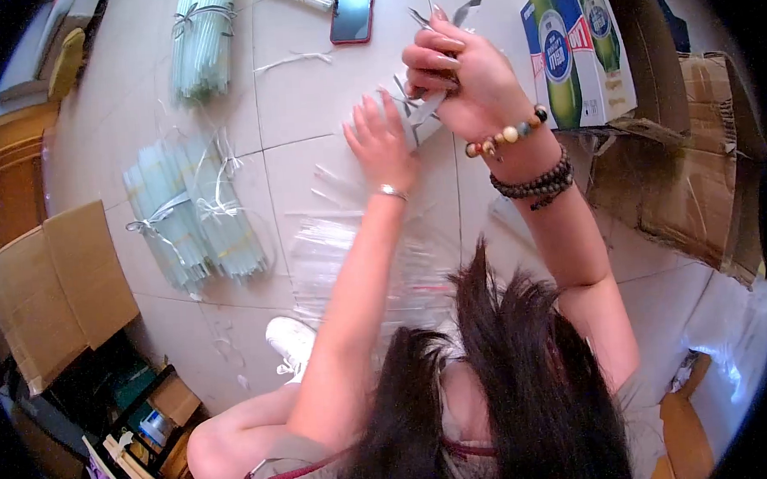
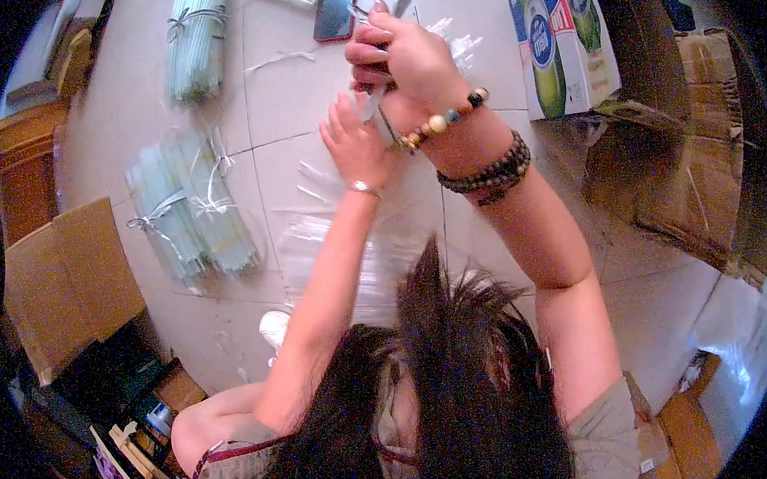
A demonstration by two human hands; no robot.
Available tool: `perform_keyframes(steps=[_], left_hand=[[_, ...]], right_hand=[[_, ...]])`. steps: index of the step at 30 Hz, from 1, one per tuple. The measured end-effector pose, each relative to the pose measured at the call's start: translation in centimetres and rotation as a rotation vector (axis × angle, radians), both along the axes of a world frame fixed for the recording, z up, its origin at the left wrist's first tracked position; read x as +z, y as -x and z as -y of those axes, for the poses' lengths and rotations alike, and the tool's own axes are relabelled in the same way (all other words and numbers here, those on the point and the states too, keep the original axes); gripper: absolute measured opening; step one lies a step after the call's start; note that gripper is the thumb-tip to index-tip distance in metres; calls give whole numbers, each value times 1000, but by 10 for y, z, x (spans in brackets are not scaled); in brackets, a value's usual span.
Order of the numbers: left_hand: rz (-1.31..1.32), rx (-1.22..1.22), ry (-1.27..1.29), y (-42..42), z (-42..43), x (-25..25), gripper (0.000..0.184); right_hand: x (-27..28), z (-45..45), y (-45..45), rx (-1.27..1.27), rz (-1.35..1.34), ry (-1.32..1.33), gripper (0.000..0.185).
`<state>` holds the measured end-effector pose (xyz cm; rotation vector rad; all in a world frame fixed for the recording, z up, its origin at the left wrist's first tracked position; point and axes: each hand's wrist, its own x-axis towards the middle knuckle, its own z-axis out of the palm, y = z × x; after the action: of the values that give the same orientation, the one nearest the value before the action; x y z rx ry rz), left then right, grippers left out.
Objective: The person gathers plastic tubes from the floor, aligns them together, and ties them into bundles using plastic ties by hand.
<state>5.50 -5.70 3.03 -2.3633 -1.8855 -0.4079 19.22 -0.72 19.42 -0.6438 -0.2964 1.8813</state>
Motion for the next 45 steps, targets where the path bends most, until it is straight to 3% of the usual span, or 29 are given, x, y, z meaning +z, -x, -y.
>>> perform_keyframes(steps=[2, 6, 7, 9, 13, 17, 19, 20, 21, 22, 24, 25, 28, 31, 34, 35, 38, 39, 40, 41, 42, 45], left_hand=[[129, -24, 142, 19, -27, 10, 109], [144, -64, 269, 31, -51, 14, 98], [138, -117, 193, 33, -52, 16, 90], [113, -163, 269, 38, -61, 18, 86], [-78, -157, 563, 34, -81, 49, 81], [-91, -207, 447, 34, -75, 45, 83], [-29, -255, 404, 39, -67, 42, 85], [-77, -274, 481, 38, -69, 41, 87], [-128, -290, 555, 35, -72, 51, 89], [-183, -306, 629, 34, -76, 59, 90], [-179, -379, 1010, 30, -92, 61, 97], [-171, -409, 1209, 29, -95, 63, 101], [-261, -333, 910, 19, -55, 71, 124], [3, -156, 359, -7, 30, 58, 144], [-113, -32, 455, -21, 61, 55, 151], [-72, -23, 329, -21, 64, 38, 141], [-230, -8, 13, -16, 46, -20, 126], [-154, -36, 96, -14, 36, -14, 121], [-77, -59, 186, -9, 27, 3, 115], [2, -80, 273, -4, 18, 14, 109], [62, -57, 316, 0, 8, 15, 108], [222, 11, 367, 1, -16, 10, 104]], right_hand=[[-2, 16, -8, -31, 58, 8, 44], [0, 62, -10, -131, 114, 35, 44], [-5, 76, -15, -160, 72, 38, 44], [-24, 91, -33, -170, -60, 32, 43], [-29, 94, -37, -301, -35, 89, 44], [-9, 91, -12, -270, 101, 47, 46], [-5, 89, -13, -232, 15, 51, 45], [-6, 84, -17, -212, -24, 49, 45], [-16, 74, -21, -138, -204, -115, 43], [7, 64, -11, -233, -135, -14, 40], [20, 37, 3, -318, -173, 78, 40], [7, 20, 1, -279, -348, 41, 34], [-6, -8, 0, -331, -394, 148, 28], [-20, -25, 5, -315, -328, 181, 27], [-36, -57, 9, -296, -218, 214, 23], [-70, -76, -6, -201, -234, 102, 34], [-91, -99, -7, -154, -227, 123, 32], [-122, -117, -18, 89, -479, -32, 26], [-150, -128, -25, 334, -727, -185, 33], [-73, -100, -18, 100, -79, 78, 30], [-24, -63, 8, 12, 280, 99, 34], [-32, -5, -4, 13, 208, 129, 42]])
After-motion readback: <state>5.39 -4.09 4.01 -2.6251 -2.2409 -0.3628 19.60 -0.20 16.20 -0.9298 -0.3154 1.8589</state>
